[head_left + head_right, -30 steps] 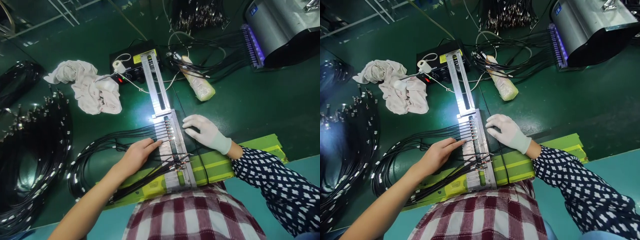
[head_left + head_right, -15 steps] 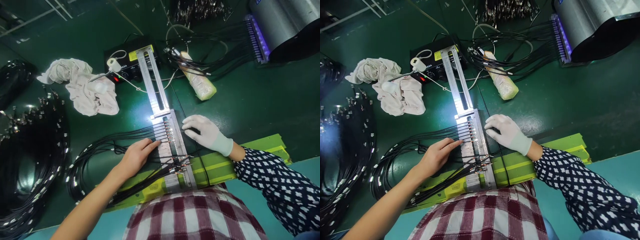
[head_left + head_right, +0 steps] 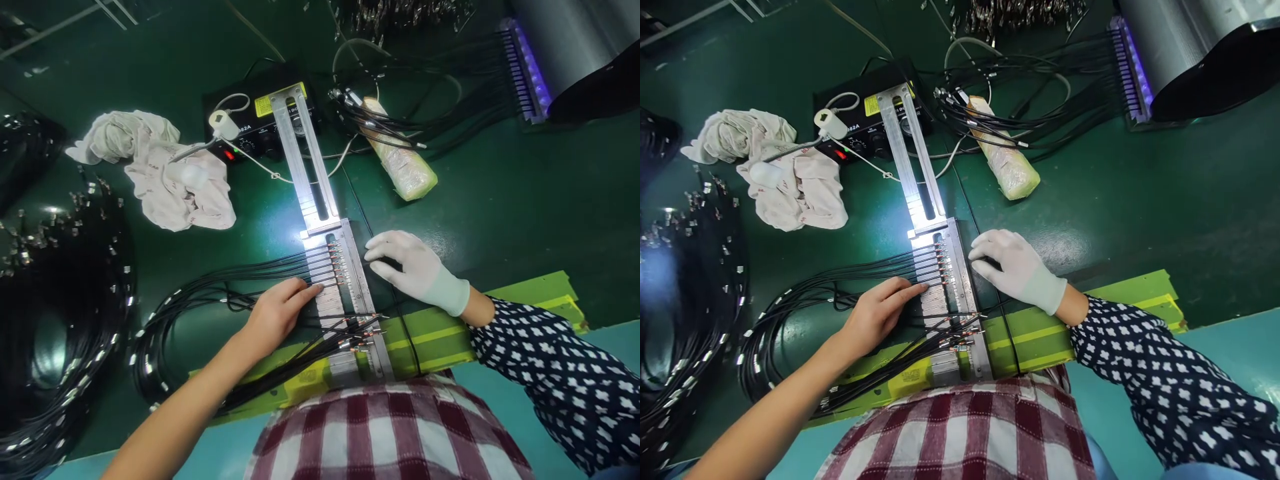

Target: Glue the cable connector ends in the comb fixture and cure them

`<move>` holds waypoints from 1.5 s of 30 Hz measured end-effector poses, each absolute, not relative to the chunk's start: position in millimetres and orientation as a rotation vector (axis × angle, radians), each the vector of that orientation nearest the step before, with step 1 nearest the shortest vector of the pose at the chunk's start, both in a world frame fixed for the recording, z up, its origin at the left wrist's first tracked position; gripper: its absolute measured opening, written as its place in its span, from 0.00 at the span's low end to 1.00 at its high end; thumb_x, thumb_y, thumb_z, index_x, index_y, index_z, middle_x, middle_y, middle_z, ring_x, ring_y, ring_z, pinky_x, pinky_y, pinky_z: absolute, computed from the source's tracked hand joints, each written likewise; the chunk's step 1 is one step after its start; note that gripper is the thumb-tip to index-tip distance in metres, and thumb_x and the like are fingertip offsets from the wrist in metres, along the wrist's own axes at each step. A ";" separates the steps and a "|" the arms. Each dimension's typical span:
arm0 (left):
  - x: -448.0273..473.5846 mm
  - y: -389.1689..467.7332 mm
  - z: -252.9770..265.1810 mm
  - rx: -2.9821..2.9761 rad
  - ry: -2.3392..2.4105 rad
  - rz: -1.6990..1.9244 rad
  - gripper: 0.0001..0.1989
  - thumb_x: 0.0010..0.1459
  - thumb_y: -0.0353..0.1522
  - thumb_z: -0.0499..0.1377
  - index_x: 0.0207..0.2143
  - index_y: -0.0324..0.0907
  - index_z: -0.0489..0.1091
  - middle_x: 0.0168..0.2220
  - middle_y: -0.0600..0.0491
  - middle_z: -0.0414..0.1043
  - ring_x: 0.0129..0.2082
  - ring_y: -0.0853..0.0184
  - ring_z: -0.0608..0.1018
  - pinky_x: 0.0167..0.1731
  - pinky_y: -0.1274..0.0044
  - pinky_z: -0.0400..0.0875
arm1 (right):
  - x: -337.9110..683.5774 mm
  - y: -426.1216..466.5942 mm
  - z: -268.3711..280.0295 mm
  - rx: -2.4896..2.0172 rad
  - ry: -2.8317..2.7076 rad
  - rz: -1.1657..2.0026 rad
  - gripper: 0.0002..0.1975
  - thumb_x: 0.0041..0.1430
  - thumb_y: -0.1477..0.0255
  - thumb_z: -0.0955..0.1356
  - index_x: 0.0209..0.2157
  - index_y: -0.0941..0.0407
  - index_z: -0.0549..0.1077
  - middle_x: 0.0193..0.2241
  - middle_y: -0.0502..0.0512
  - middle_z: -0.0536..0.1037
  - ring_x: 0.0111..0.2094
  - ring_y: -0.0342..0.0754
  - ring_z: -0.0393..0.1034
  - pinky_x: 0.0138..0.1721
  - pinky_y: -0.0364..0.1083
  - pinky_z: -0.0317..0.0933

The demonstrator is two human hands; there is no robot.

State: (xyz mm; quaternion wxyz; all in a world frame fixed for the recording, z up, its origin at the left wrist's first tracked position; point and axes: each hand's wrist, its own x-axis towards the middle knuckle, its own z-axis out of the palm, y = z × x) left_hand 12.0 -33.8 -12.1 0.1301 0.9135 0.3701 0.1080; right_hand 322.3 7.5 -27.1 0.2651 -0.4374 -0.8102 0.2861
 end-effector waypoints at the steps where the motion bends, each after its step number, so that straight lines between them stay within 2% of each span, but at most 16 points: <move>1: 12.7 -38.2 -13.8 2.742 1.115 0.341 0.18 0.67 0.25 0.48 0.56 0.41 0.68 0.43 0.46 0.71 0.41 0.64 0.73 0.40 0.74 0.68 | 322.3 7.6 -27.2 -1.182 -2.189 0.772 0.06 0.66 0.70 0.66 0.40 0.53 0.76 0.46 0.56 0.77 0.48 0.55 0.71 0.52 0.56 0.62; 3: 14.5 -48.4 -17.2 2.872 1.216 0.342 0.19 0.67 0.25 0.49 0.57 0.42 0.68 0.43 0.45 0.70 0.41 0.62 0.71 0.40 0.71 0.65 | 322.1 7.9 -27.5 -1.181 -2.192 0.769 0.07 0.66 0.70 0.66 0.40 0.53 0.76 0.46 0.56 0.77 0.48 0.55 0.71 0.51 0.56 0.62; 7: 16.7 -62.8 -22.9 2.878 1.308 0.190 0.23 0.66 0.23 0.49 0.61 0.38 0.64 0.35 0.48 0.70 0.33 0.64 0.66 0.34 0.72 0.59 | 321.7 9.9 -29.8 -1.164 -2.216 0.749 0.07 0.66 0.70 0.66 0.40 0.54 0.76 0.45 0.55 0.77 0.47 0.55 0.71 0.51 0.56 0.62; 12: 17.0 -62.1 -21.7 2.724 1.286 0.271 0.21 0.67 0.24 0.48 0.61 0.40 0.62 0.37 0.49 0.71 0.35 0.65 0.67 0.34 0.73 0.58 | 320.6 10.7 -31.8 -1.145 -2.203 0.720 0.06 0.66 0.71 0.66 0.39 0.54 0.76 0.44 0.55 0.78 0.46 0.54 0.71 0.51 0.56 0.63; 17: 25.7 -67.4 -19.3 2.461 1.147 0.409 0.13 0.67 0.31 0.55 0.53 0.39 0.64 0.40 0.50 0.72 0.40 0.65 0.71 0.41 0.73 0.63 | 320.8 5.7 -29.9 -1.150 -2.182 0.698 0.07 0.67 0.71 0.65 0.40 0.54 0.76 0.46 0.56 0.78 0.48 0.55 0.70 0.53 0.57 0.63; 22: 27.4 -75.7 -20.4 2.290 1.142 0.443 0.05 0.68 0.27 0.52 0.44 0.41 0.65 0.38 0.52 0.69 0.39 0.69 0.70 0.41 0.77 0.67 | 320.7 5.2 -29.9 -1.171 -2.183 0.690 0.08 0.66 0.70 0.65 0.40 0.54 0.77 0.47 0.56 0.78 0.48 0.55 0.71 0.54 0.57 0.63; 26: 12.2 -78.1 -22.0 2.458 1.300 0.525 0.06 0.67 0.25 0.51 0.44 0.40 0.65 0.39 0.51 0.68 0.39 0.69 0.71 0.39 0.79 0.69 | 320.6 6.4 -30.8 -1.161 -2.182 0.680 0.08 0.66 0.70 0.65 0.39 0.54 0.77 0.46 0.56 0.78 0.49 0.56 0.71 0.54 0.58 0.63; 29: 6.6 -77.9 -25.0 2.677 1.432 0.534 0.06 0.66 0.26 0.52 0.45 0.39 0.65 0.42 0.47 0.70 0.40 0.65 0.72 0.40 0.75 0.70 | 320.4 6.6 -31.2 -1.150 -2.182 0.676 0.08 0.66 0.69 0.65 0.39 0.54 0.77 0.46 0.56 0.78 0.48 0.55 0.71 0.53 0.58 0.63; 33: 18.8 -71.4 -29.4 2.800 1.297 0.512 0.10 0.66 0.27 0.53 0.49 0.38 0.65 0.43 0.45 0.73 0.42 0.62 0.73 0.40 0.72 0.70 | 320.0 6.9 -31.9 -1.158 -2.181 0.670 0.08 0.66 0.69 0.65 0.39 0.54 0.77 0.46 0.56 0.78 0.48 0.55 0.71 0.53 0.58 0.63; 39: 24.9 -59.0 -28.5 2.628 1.113 0.567 0.13 0.66 0.22 0.50 0.50 0.40 0.66 0.39 0.49 0.72 0.37 0.68 0.72 0.37 0.77 0.70 | 320.5 7.0 -30.4 -1.172 -2.180 0.694 0.08 0.66 0.70 0.65 0.39 0.54 0.77 0.46 0.56 0.79 0.48 0.55 0.71 0.53 0.57 0.63; 45: 16.0 -53.1 -22.9 2.704 1.026 0.563 0.18 0.65 0.21 0.49 0.56 0.37 0.65 0.42 0.46 0.71 0.39 0.66 0.71 0.39 0.75 0.70 | 320.3 7.6 -28.9 -1.167 -2.180 0.710 0.07 0.66 0.71 0.66 0.40 0.54 0.77 0.46 0.55 0.78 0.48 0.55 0.71 0.53 0.56 0.63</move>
